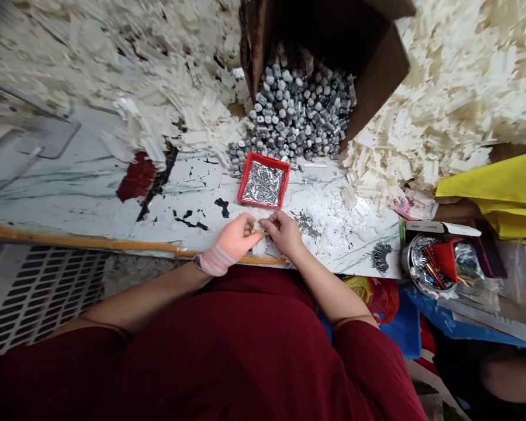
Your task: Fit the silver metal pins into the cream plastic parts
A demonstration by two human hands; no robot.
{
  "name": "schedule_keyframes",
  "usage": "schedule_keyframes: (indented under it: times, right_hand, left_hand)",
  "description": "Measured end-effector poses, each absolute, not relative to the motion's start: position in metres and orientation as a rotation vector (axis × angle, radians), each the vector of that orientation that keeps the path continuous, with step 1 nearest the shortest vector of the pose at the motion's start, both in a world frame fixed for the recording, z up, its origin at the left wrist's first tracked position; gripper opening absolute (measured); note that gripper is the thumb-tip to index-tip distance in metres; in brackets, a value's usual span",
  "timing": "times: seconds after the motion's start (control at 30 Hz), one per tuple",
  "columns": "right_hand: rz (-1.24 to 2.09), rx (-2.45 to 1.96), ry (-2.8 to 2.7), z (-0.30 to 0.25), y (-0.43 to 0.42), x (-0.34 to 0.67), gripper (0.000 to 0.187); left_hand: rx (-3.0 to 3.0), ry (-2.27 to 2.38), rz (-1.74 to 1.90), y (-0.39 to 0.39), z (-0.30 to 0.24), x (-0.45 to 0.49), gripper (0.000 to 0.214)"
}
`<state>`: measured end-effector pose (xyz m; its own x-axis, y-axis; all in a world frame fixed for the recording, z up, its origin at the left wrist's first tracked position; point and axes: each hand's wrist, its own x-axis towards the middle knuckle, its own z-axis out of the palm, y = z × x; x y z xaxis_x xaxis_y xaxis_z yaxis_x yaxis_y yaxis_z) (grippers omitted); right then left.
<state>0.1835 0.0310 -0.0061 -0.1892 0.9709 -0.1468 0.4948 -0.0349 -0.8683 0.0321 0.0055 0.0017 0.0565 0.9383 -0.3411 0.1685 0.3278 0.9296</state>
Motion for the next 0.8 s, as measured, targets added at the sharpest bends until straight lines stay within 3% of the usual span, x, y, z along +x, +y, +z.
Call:
schedule_keyframes:
  times: [0.1, 0.17, 0.3, 0.37, 0.43, 0.63, 0.8]
  right_hand:
    - [1.357, -1.378, -1.78, -0.006, 0.049, 0.196, 0.031]
    - [1.277, -1.359, -1.92, -0.007, 0.078, 0.211, 0.028]
    - [0.4, -1.762, -2.063, -0.014, 0.146, 0.241, 0.011]
    - [0.234, -1.857, -2.143, -0.018, 0.163, 0.248, 0.01]
    - [0.292, -1.847, -2.115, -0.021, 0.16, 0.247, 0.011]
    - [0.924, -1.388, -1.839, -0.006, 0.079, 0.216, 0.017]
    - [0.874, -1.221, -2.112, 0.003, 0.045, 0.199, 0.015]
  left_hand:
    - [1.189, 1.423, 0.843, 0.005, -0.002, 0.03, 0.017]
    - [1.073, 1.32, 0.809, 0.008, -0.006, 0.03, 0.016]
    - [0.847, 1.189, 0.791, 0.016, -0.018, 0.03, 0.018]
    - [0.781, 1.166, 0.79, 0.018, -0.023, 0.03, 0.022]
    - [0.739, 1.15, 0.804, 0.018, -0.025, 0.031, 0.024]
    - [0.724, 1.189, 0.806, 0.019, -0.009, 0.037, 0.02]
    - [0.775, 1.234, 0.779, 0.019, -0.001, 0.038, 0.02]
